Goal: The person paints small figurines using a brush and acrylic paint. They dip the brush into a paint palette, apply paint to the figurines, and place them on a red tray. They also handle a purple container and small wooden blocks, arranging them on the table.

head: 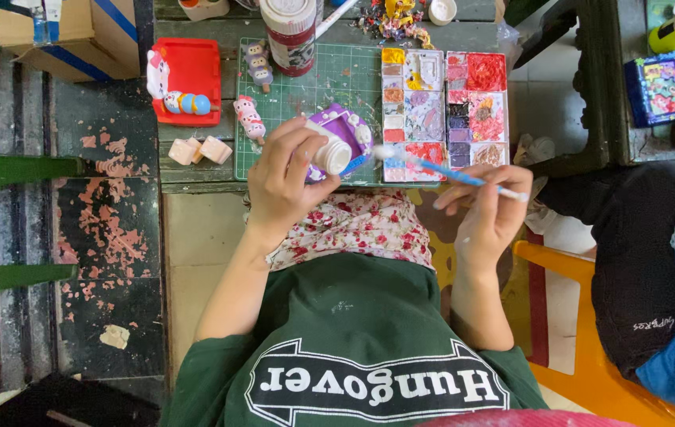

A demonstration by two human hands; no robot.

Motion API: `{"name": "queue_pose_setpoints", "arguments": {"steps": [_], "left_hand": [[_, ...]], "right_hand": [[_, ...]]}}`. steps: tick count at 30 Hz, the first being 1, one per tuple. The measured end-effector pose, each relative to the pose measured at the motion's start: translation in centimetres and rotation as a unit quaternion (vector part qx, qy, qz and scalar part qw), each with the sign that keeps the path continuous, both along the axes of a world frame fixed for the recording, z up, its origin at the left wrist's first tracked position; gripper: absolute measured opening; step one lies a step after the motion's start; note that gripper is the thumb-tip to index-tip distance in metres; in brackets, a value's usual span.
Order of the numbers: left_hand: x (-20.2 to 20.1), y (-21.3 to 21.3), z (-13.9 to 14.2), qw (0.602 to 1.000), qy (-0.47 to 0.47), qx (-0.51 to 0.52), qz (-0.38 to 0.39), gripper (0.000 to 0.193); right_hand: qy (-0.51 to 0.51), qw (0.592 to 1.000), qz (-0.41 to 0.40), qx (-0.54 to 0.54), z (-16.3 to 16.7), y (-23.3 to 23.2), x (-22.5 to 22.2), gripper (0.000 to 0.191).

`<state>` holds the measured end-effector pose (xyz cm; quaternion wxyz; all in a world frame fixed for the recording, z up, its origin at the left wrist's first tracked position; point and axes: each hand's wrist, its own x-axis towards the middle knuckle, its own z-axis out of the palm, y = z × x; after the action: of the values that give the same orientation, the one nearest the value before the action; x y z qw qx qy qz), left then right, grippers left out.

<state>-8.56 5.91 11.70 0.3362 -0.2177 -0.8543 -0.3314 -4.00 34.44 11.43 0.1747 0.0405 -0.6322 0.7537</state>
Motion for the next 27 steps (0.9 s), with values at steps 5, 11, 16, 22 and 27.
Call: {"name": "queue_pose_setpoints", "arguments": {"steps": [5,11,16,22,27], "left_hand": [[1.3,-0.9,-0.3,1.000,0.013,0.025,0.013,0.061],[2.6,-1.8,-0.7,0.997,-0.003,0.066,0.031,0.059],[2.7,-1.9,-0.8,0.997,-0.012,0.062,0.037,0.060],[2.7,-1.6,-0.5,0.998,-0.012,0.060,0.025,0.059],[2.5,-1.6,-0.3,0.998,-0.011,0.055,0.020,0.059]], "right_hand": [[0.005,0.998,-0.046,0.052,-2.3,2.3,-3.9,0.009],[-0.047,0.995,-0.025,0.088,-5.8,3.8,-5.8,0.011],[-0.046,0.995,-0.018,0.088,-7.7,4.1,-5.8,0.014],[-0.106,0.988,-0.010,0.112,-8.5,4.5,-6.3,0.014],[-0.126,0.980,0.002,0.152,-8.2,5.0,-6.4,0.012]]}}
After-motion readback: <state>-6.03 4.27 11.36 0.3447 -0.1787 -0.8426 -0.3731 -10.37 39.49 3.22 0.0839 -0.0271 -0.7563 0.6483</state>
